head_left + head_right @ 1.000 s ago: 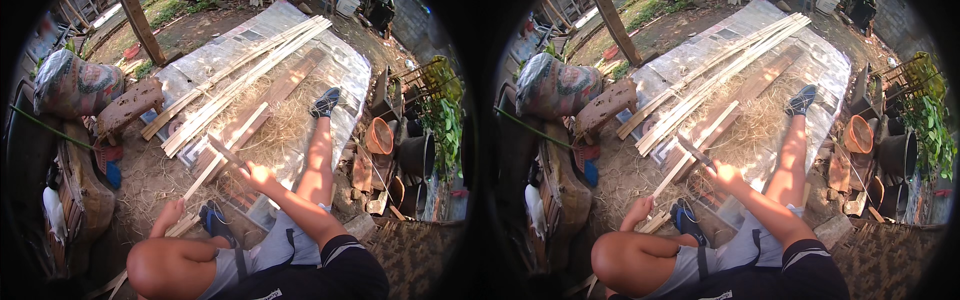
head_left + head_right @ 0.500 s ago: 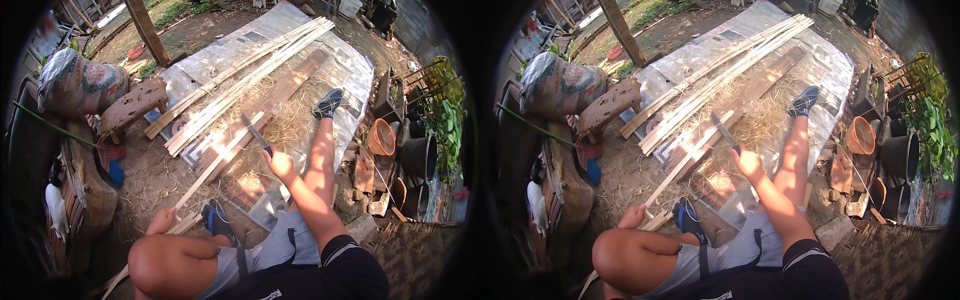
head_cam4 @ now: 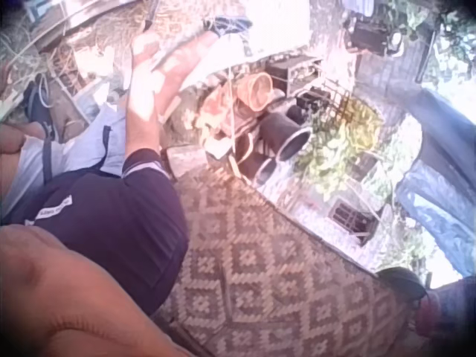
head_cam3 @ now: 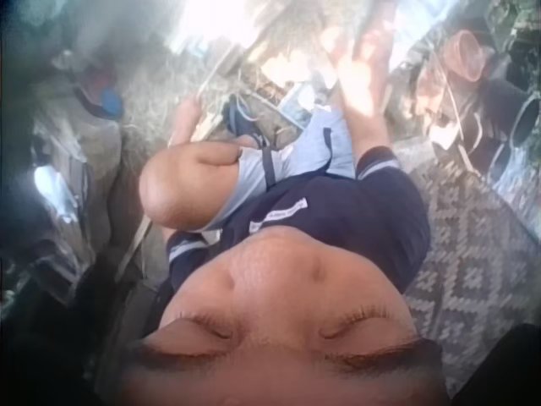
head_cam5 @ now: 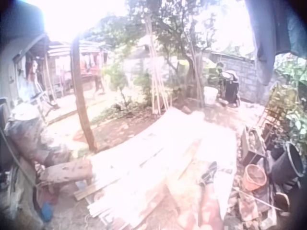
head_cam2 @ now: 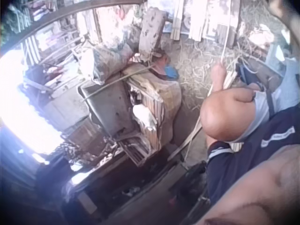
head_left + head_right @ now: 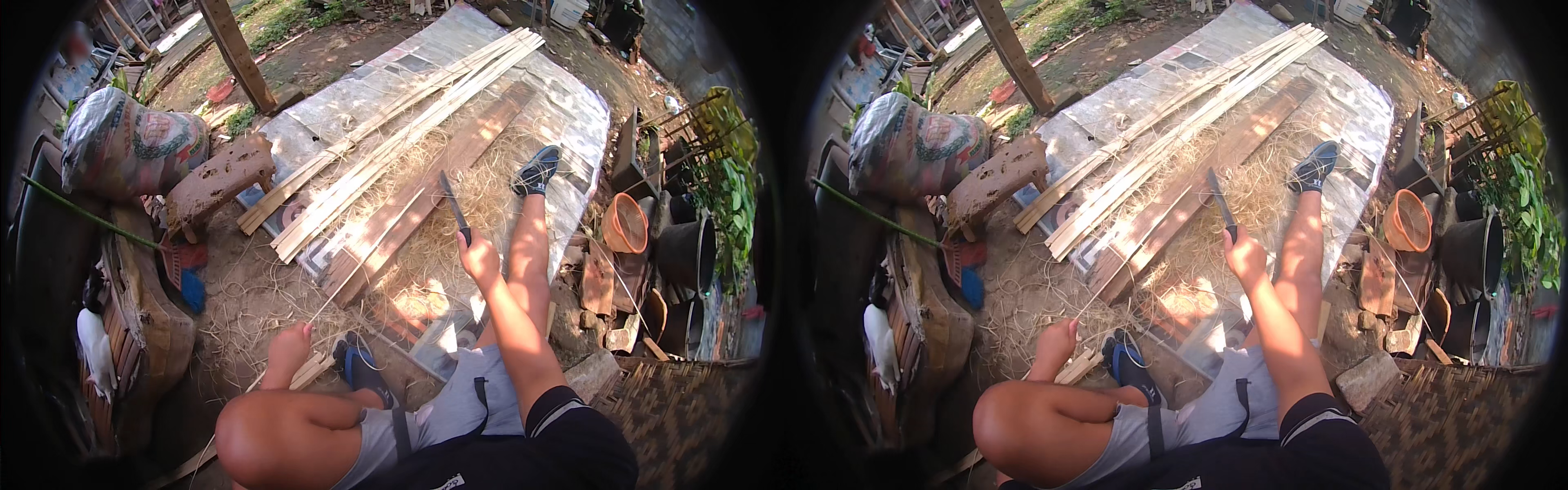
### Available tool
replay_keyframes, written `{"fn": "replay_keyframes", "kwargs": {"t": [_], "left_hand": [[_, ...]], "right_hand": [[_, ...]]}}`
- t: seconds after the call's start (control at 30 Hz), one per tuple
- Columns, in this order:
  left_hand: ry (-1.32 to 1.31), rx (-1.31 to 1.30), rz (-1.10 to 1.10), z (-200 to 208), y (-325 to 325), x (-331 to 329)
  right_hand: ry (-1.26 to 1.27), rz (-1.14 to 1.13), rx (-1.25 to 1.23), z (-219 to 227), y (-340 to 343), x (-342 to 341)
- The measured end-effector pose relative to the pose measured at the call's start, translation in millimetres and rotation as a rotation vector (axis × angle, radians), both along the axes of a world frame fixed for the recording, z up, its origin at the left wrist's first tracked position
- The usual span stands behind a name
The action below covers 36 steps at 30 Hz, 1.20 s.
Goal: The person sits on the ground and uses a machete to split long, thin wooden strips into smaller pieces. They repeatedly strike the wood against a larger plank, creating a pile of split wood.
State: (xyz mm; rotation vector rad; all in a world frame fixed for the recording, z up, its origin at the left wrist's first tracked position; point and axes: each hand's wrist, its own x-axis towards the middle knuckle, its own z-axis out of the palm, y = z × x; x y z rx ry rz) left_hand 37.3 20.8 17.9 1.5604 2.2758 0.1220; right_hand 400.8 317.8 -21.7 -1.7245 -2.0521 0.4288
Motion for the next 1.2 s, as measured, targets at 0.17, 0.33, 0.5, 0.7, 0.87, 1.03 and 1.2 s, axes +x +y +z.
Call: {"fn": "replay_keyframes", "kwargs": {"t": [0.17,0.33,0.5,0.7,0.87,1.03,1.2], "left_hand": [[-0.176,-0.03,0.057,-12,11,2],[-0.26,-0.005,0.063,-9,7,3],[-0.284,0.024,0.068,-4,6,4],[-0.323,-0.022,0.104,-14,-50,-17],[-0.322,-0.098,0.145,-2,-73,-38],[-0.278,-0.29,0.224,25,-71,-26],[-0.275,-0.288,0.273,22,-89,-45]], "right_hand": [[-0.183,0.43,-0.398,43,-67,-66],[-0.176,0.769,-0.356,45,-99,-80],[-0.231,0.795,-0.241,35,-89,-77],[-0.232,0.444,-0.228,33,-28,-52],[-0.212,0.599,-0.006,18,-50,-49],[-0.099,0.295,-0.07,7,-28,-43],[-0.155,0.341,-0.151,-3,-43,-36]]}}
